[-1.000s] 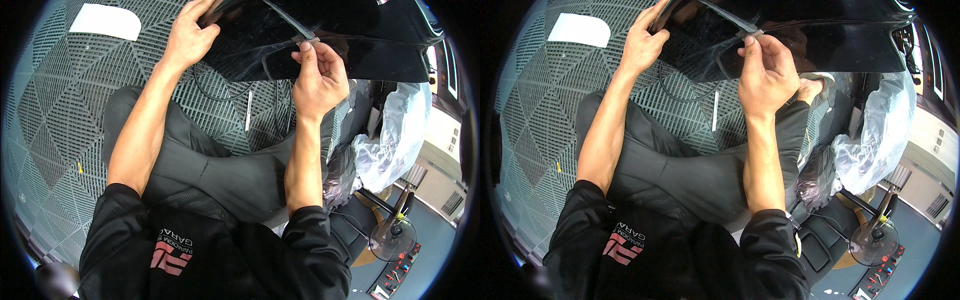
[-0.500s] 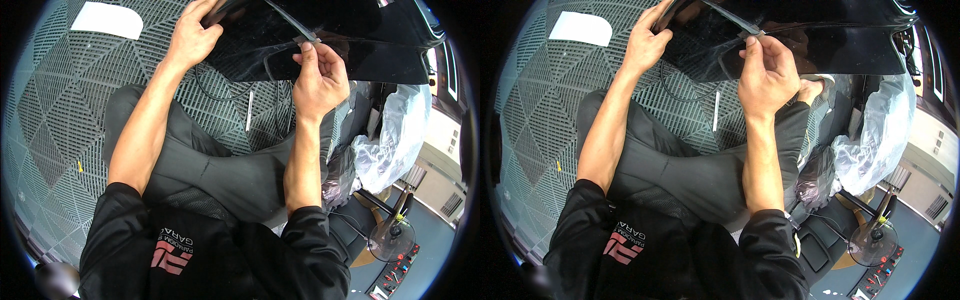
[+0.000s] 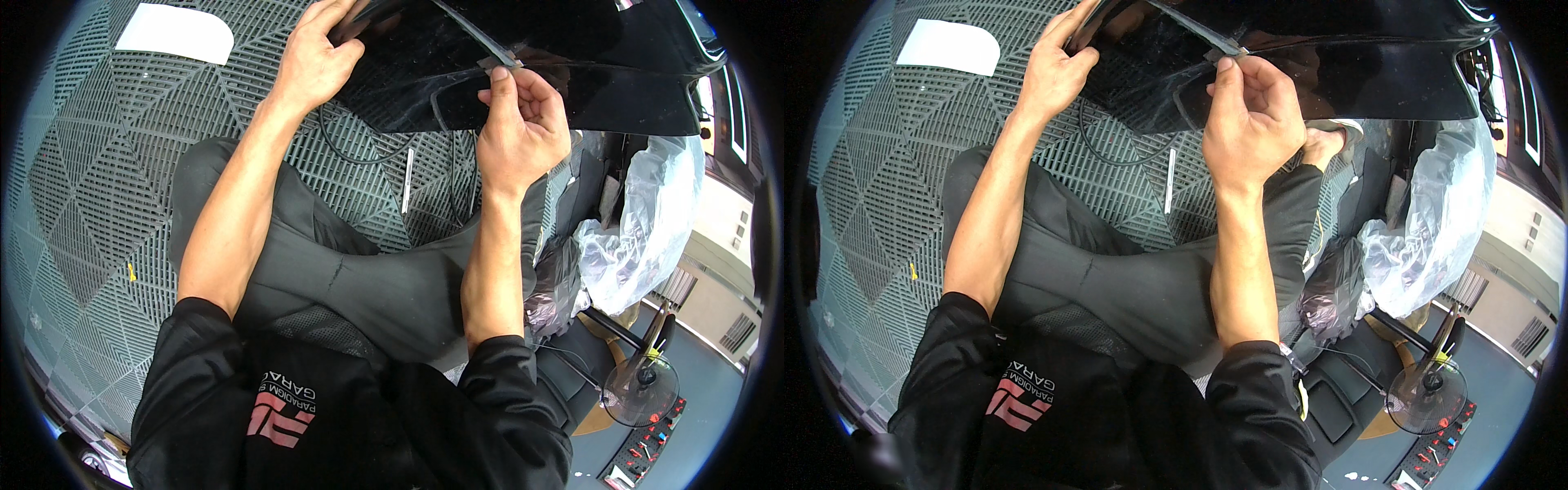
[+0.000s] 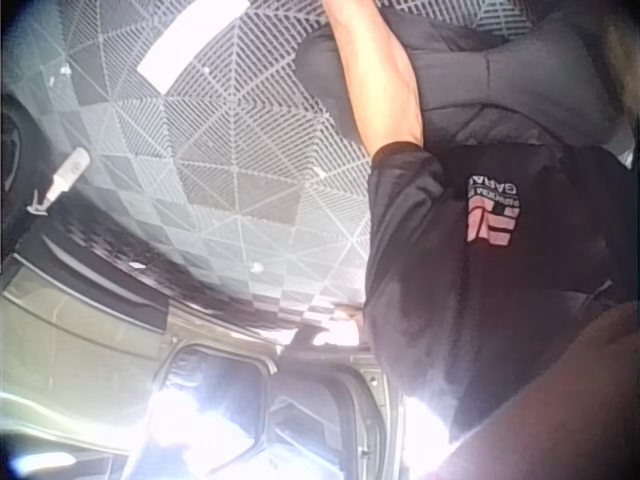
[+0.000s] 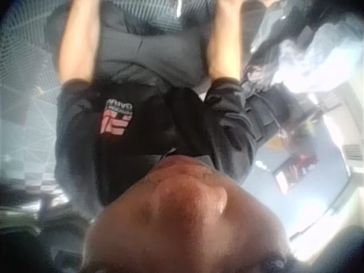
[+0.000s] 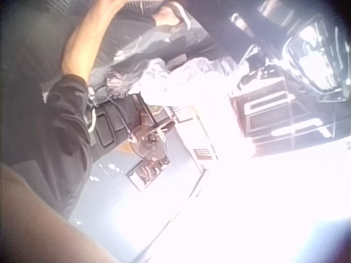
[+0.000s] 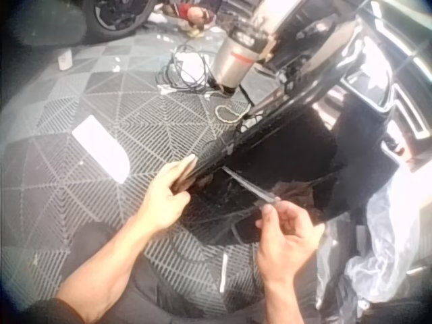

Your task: The person sits on the floor and uses a razor blade to carefully peel a protective film off a black glossy car part. They lift edges, scrape along seams, and remove strips of film from the surface.

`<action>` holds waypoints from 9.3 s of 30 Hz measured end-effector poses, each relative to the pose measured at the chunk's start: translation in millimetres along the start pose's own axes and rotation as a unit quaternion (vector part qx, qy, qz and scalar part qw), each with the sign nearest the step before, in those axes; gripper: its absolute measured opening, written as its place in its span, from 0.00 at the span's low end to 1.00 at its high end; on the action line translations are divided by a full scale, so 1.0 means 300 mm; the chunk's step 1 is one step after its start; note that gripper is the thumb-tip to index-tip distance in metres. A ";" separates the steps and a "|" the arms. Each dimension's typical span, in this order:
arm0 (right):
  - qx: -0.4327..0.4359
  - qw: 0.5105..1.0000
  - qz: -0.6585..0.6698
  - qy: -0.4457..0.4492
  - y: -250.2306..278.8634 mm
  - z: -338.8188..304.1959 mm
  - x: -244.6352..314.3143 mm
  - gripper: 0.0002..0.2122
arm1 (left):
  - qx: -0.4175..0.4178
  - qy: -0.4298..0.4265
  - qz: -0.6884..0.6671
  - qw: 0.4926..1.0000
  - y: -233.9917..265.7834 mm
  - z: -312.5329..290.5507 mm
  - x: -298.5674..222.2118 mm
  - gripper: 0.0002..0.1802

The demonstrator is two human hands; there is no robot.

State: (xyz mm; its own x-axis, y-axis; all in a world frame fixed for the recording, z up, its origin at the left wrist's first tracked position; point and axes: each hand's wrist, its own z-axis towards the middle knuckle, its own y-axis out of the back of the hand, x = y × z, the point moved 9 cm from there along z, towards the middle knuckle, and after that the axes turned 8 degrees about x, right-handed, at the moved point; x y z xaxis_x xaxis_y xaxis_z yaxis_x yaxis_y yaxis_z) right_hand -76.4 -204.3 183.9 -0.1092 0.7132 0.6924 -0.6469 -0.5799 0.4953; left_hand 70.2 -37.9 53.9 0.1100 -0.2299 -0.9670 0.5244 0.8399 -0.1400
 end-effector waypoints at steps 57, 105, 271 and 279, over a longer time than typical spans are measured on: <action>-0.054 0.997 0.004 -0.063 -0.022 -0.026 0.015 0.05 | -0.001 -0.023 0.160 0.987 0.010 -0.012 -0.030 0.41; -0.207 0.962 0.130 -0.123 -0.069 -0.105 -0.036 0.06 | 0.001 -0.034 0.081 0.996 0.007 -0.008 0.009 0.40; -0.237 0.960 0.102 -0.108 -0.139 -0.067 0.013 0.05 | 0.012 -0.044 0.171 0.984 0.000 -0.005 0.009 0.41; -0.225 0.967 0.054 -0.103 -0.156 -0.063 0.024 0.05 | 0.019 -0.027 0.172 0.985 -0.002 -0.003 0.010 0.41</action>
State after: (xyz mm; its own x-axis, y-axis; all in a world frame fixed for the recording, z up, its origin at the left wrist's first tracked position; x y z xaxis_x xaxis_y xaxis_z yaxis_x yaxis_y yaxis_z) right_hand -61.1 -164.7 155.9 -0.0729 0.5376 0.8401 -0.9080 -0.3843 0.1671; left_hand 69.4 -38.8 50.9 0.3303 0.0385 -0.9431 0.4788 0.8542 0.2026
